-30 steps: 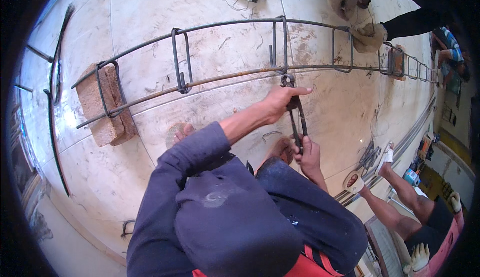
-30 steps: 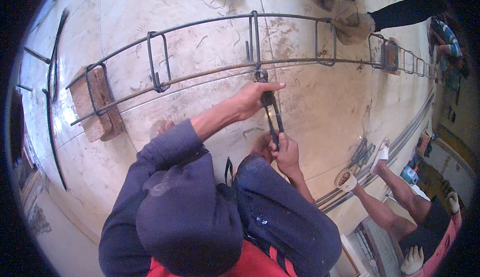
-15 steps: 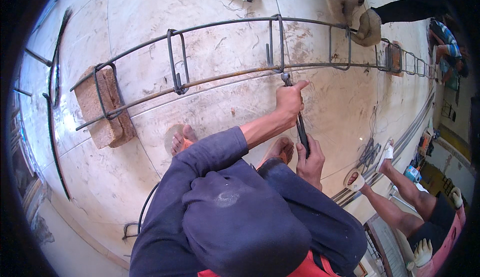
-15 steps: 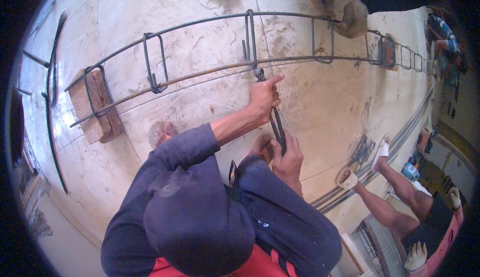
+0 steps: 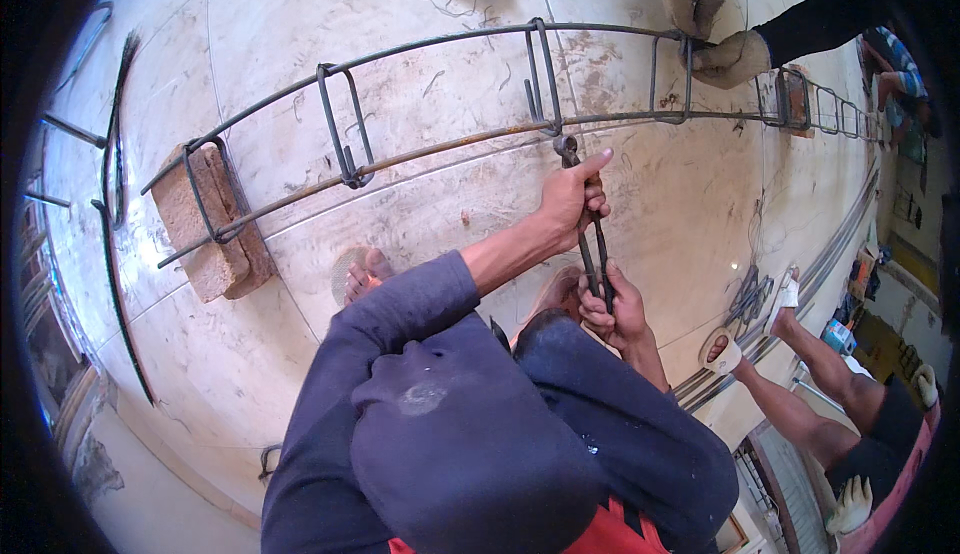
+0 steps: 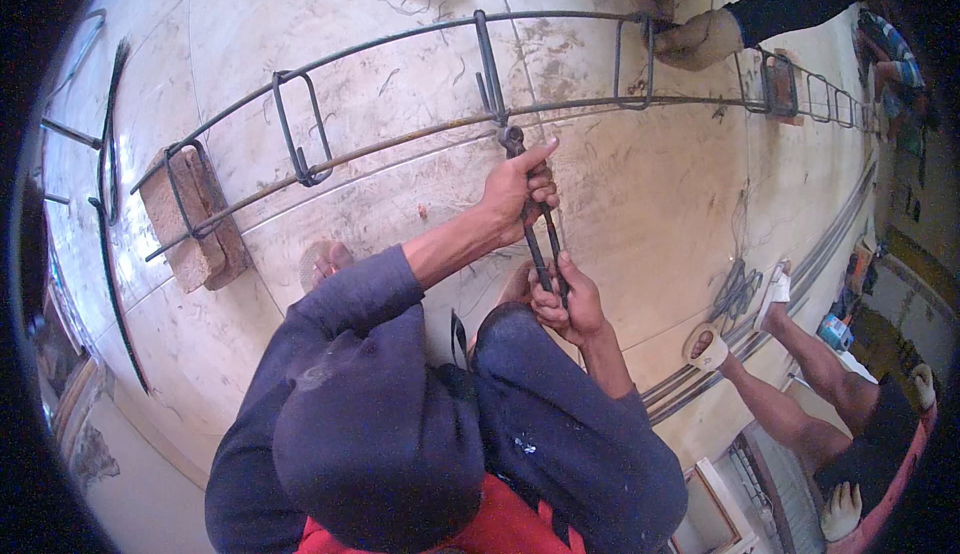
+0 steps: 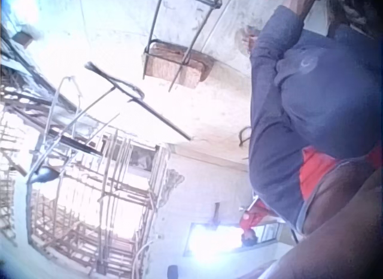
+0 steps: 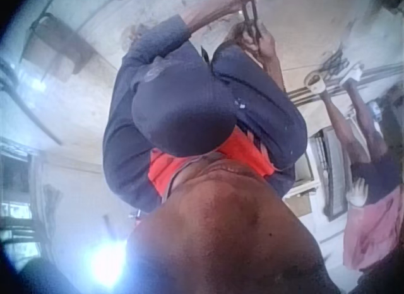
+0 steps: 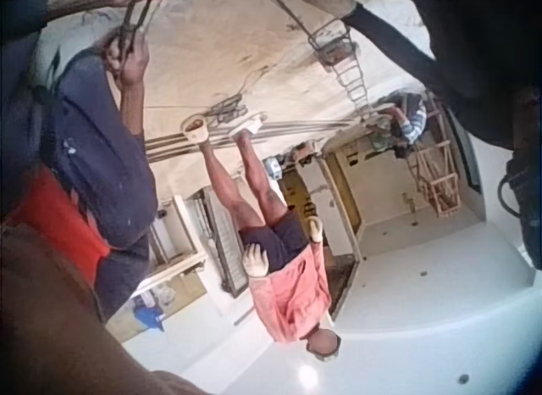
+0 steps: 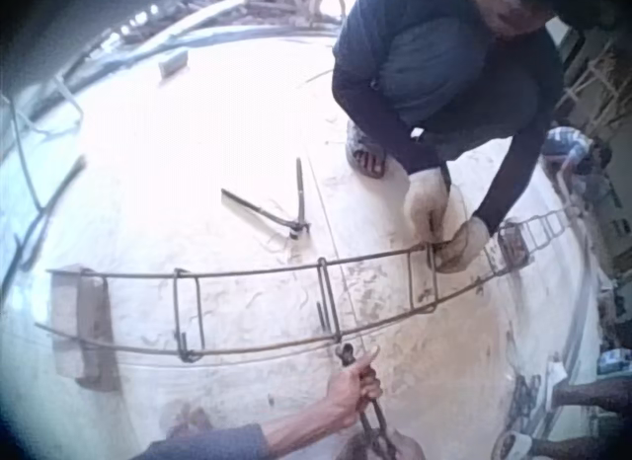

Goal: The person sits on the floor and uses pliers to twist wire ties around the joints of a metal ladder-like frame. They repeatedly position the wire, wrap it around the intersecting bars, and twist it tight to secure the structure.

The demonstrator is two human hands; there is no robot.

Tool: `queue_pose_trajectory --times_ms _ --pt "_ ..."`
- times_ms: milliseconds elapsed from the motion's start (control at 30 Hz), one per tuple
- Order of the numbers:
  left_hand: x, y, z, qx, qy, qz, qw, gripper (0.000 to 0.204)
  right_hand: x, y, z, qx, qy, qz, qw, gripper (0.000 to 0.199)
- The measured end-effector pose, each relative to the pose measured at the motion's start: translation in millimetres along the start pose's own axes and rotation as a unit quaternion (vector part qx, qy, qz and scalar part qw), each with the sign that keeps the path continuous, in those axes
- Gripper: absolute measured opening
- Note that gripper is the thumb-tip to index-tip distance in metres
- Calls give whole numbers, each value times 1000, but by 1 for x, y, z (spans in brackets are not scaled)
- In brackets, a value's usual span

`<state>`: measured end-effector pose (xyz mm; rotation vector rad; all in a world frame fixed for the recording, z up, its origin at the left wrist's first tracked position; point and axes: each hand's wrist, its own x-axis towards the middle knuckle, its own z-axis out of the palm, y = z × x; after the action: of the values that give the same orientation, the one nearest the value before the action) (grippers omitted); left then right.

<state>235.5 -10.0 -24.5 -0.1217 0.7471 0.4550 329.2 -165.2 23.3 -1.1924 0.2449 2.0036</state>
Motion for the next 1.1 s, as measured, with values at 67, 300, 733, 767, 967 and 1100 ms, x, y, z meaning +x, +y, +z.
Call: queue_pose_trajectory --times_ms 67,300,733,767,967,1100 --pt "3 0 11 -30 21 20 999 40 -3 0 -12 -231 40 -161 959 41" --pt "10 -6 30 -2 128 70 989 39 -9 2 38 -681 356 -295 568 36" --pt "-2 13 10 193 101 61 974 30 -5 -29 -4 6 -59 55 997 42" --pt "-4 10 16 125 95 44 987 31 3 -19 -24 77 -100 85 988 42" --pt "4 4 16 32 61 66 995 39 -4 0 12 -295 195 -186 917 37" --pt "8 0 21 60 132 103 984 36 -2 12 24 -681 337 -357 543 52"
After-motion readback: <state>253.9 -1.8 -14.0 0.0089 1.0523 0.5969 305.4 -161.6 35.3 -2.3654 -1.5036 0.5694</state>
